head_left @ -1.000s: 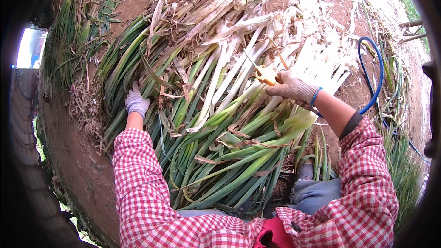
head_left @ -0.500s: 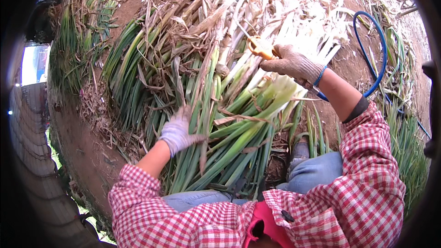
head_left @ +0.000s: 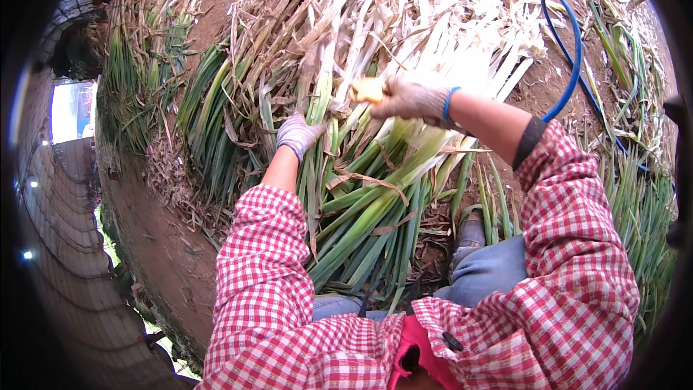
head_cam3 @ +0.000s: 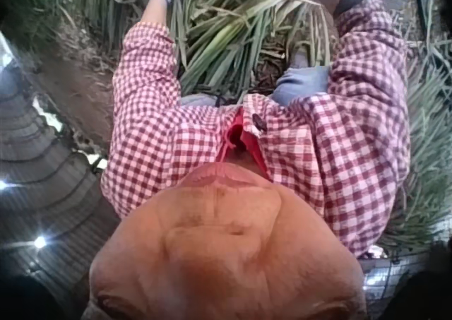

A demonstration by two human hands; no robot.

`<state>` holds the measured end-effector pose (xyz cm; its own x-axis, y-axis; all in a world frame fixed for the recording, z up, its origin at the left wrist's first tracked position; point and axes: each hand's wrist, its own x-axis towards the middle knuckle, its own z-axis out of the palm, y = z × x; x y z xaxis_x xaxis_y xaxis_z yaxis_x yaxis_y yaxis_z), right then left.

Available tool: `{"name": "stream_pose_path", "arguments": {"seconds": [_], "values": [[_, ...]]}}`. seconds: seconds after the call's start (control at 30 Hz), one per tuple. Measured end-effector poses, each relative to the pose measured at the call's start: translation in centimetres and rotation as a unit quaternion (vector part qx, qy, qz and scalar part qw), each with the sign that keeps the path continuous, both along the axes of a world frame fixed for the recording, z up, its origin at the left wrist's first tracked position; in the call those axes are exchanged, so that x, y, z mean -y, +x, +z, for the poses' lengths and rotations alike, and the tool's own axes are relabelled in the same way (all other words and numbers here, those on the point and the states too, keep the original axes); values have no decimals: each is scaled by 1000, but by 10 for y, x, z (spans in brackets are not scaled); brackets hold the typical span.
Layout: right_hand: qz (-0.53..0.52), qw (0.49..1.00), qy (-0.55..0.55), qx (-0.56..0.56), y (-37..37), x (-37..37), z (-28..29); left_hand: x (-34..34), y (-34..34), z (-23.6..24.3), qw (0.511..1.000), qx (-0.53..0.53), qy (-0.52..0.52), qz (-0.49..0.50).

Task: The person sits on the ground and uses a small knife to trim the outer layers of long green leaves, likely leeks or onions. They repeatedly peel and cut the leaves, discarding the trimmed parts onto the ground.

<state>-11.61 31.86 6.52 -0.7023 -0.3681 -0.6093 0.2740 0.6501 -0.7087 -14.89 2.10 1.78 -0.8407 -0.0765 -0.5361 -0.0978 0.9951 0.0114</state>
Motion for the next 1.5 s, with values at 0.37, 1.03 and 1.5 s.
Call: {"name": "stream_pose_path", "arguments": {"seconds": [0.37,1.03,1.5], "values": [[136,990,-28,-5,31,0,12,-29,48,14,994,-12,-74,-73],[-21,992,-122,-9,-6,-3,-52,-17,72,12,995,-71,58,33],[-49,992,17,-113,-83,-20,-48,5,108,12,995,-52,85,24]]}}
